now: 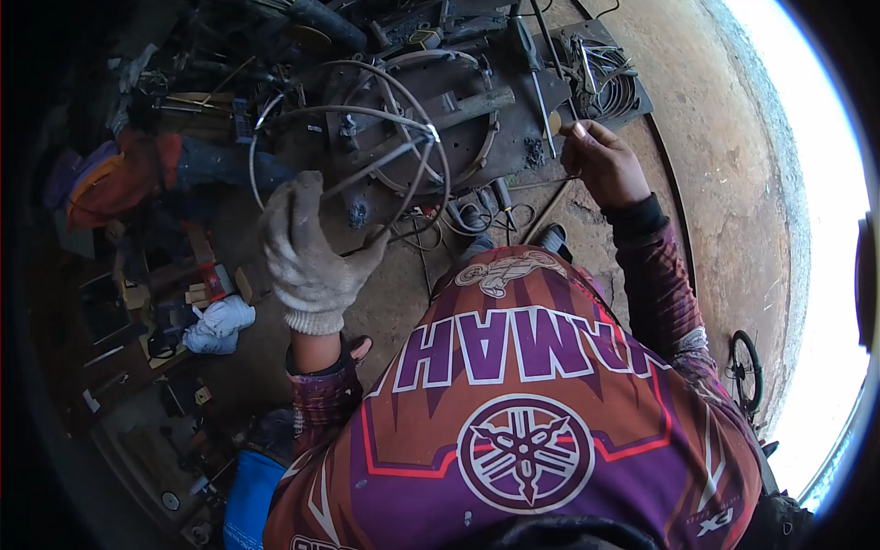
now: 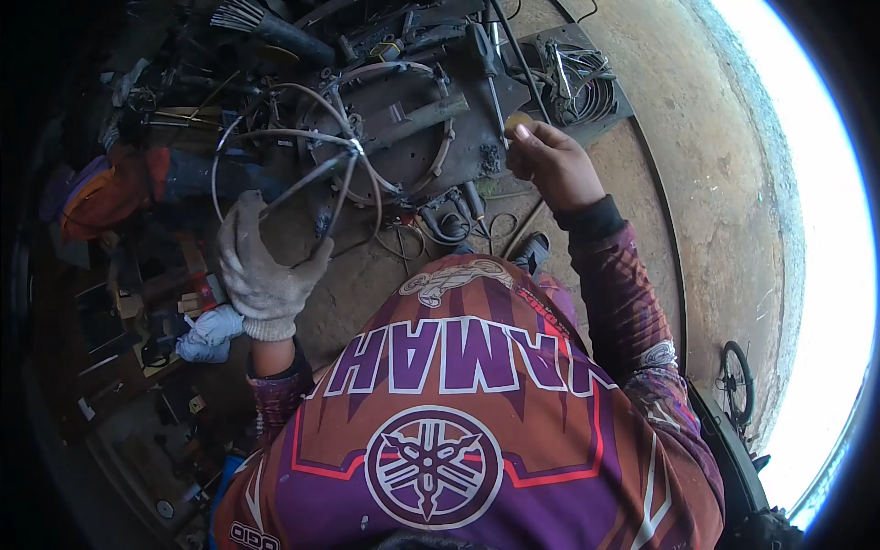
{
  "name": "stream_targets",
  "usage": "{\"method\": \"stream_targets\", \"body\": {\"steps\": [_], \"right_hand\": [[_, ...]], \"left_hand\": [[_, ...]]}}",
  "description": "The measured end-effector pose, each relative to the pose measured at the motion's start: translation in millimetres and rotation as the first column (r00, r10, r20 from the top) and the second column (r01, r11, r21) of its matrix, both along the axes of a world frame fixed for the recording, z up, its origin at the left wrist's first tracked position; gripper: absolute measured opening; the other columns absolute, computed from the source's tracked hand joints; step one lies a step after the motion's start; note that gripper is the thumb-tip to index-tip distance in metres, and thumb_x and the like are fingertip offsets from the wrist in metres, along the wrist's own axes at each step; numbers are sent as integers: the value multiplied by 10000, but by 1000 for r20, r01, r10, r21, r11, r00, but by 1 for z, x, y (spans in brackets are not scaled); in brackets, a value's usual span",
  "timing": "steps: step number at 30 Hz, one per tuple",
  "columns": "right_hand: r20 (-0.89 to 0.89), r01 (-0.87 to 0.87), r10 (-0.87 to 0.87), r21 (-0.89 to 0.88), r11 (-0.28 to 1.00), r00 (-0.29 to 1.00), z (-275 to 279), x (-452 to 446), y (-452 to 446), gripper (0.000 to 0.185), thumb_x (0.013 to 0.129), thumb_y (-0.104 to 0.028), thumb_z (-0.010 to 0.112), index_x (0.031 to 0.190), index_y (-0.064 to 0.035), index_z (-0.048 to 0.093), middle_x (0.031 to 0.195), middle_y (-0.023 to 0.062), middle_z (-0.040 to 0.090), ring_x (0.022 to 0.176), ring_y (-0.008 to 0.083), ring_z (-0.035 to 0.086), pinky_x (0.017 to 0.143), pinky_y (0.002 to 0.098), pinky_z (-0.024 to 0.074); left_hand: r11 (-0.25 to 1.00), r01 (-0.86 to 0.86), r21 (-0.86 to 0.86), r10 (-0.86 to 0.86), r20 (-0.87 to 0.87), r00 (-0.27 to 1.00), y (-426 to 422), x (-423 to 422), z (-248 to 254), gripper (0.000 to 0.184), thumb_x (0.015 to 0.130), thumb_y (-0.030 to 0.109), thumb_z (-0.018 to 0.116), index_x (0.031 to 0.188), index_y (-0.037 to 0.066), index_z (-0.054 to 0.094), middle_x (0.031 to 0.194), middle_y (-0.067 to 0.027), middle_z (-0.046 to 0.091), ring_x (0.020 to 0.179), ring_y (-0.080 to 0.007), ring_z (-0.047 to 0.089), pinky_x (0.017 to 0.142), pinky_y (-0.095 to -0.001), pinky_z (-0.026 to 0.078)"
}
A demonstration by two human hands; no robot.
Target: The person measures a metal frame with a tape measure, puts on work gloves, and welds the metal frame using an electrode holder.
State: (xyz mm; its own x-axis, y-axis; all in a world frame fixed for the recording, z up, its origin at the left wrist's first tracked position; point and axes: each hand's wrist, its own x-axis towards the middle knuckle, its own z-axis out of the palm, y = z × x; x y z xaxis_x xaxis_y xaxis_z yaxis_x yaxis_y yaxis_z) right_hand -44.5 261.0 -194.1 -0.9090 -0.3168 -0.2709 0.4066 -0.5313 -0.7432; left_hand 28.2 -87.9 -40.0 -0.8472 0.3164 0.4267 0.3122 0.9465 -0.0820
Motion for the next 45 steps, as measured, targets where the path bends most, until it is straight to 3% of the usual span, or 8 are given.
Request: {"method": "stream_targets", "body": {"steps": [5, 7, 10, 15, 19, 20, 25, 45], "right_hand": [[95, -10, -17, 278, 961, 995, -36, 31, 27, 200, 1003, -219, 635, 1006, -19, 624, 750, -10, 553, 667, 75, 482, 601, 247, 374], [124, -82, 51, 258, 963, 991, -39, 45, 29, 236, 992, -258, 657, 1004, -23, 642, 760, -11, 568, 681, 71, 503, 626, 241, 406], [192, -252, 173, 557, 791, 966, -40, 63, 25, 385, 960, -405, 684, 977, -20, 678, 808, -25, 608, 706, 79, 541, 692, 249, 468], [254, -326, 206, 688, 648, 945, -74, 87, 29, 495, 959, -483, 650, 911, 8, 689, 750, 17, 622, 716, 102, 569, 671, 291, 487], [288, -365, 259, 872, 327, 922, -101, 108, 45, 508, 948, -483, 637, 1002, 17, 711, 824, 122, 701, 781, 200, 672, 736, 349, 521], [311, -376, 278, 900, 222, 909, -115, 115, 49, 505, 940, -478, 638, 1039, 12, 715, 870, 155, 722, 813, 232, 700, 757, 368, 530], [378, -423, 220, 879, 221, 899, -159, 153, 71, 494, 927, -470, 642, 1062, 0, 714, 901, 169, 735, 806, 251, 721, 748, 386, 546], [447, -443, 68, 831, 337, 892, -209, 180, 90, 497, 932, -454, 653, 1084, 17, 697, 851, 107, 719, 709, 185, 684, 676, 349, 544]], "left_hand": [[982, -188, -2, 188, -18, 982, -16, -1, 6, 939, 643, 361, 877, 1418, 35, 458, 1203, -144, 597, 1083, -290, 596, 936, -444, 519], [977, -213, -5, 212, -22, 977, -22, -3, 3, 938, 639, 343, 879, 1420, 37, 459, 1193, -146, 619, 1095, -287, 595, 957, -459, 502], [981, -182, 67, 183, -5, 983, -27, -9, -3, 940, 633, 336, 884, 1419, 37, 462, 1211, -154, 620, 1108, -298, 591, 971, -468, 491], [986, -115, 120, 117, -10, 993, -19, -28, -11, 958, 620, 346, 895, 1423, 49, 465, 1188, -148, 619, 1094, -311, 596, 958, -464, 500], [993, -15, 120, 22, -55, 998, -7, -50, -19, 957, 615, 376, 894, 1423, 79, 477, 1170, -139, 588, 1077, -322, 594, 910, -461, 532], [997, 18, 72, -14, -52, 999, -8, -56, -22, 964, 612, 444, 901, 1417, 116, 486, 1199, -138, 482, 1102, -325, 543, 932, -464, 523], [990, 129, -63, -138, -154, 979, 13, -73, -37, 947, 612, 448, 888, 1407, 108, 503, 1172, -145, 515, 1092, -333, 551, 915, -485, 524], [985, 170, -20, -166, 128, 978, 44, -79, -65, 969, 579, 411, 880, 1428, 155, 487, 1222, -123, 533, 1174, -336, 514, 1030, -510, 406]]}}
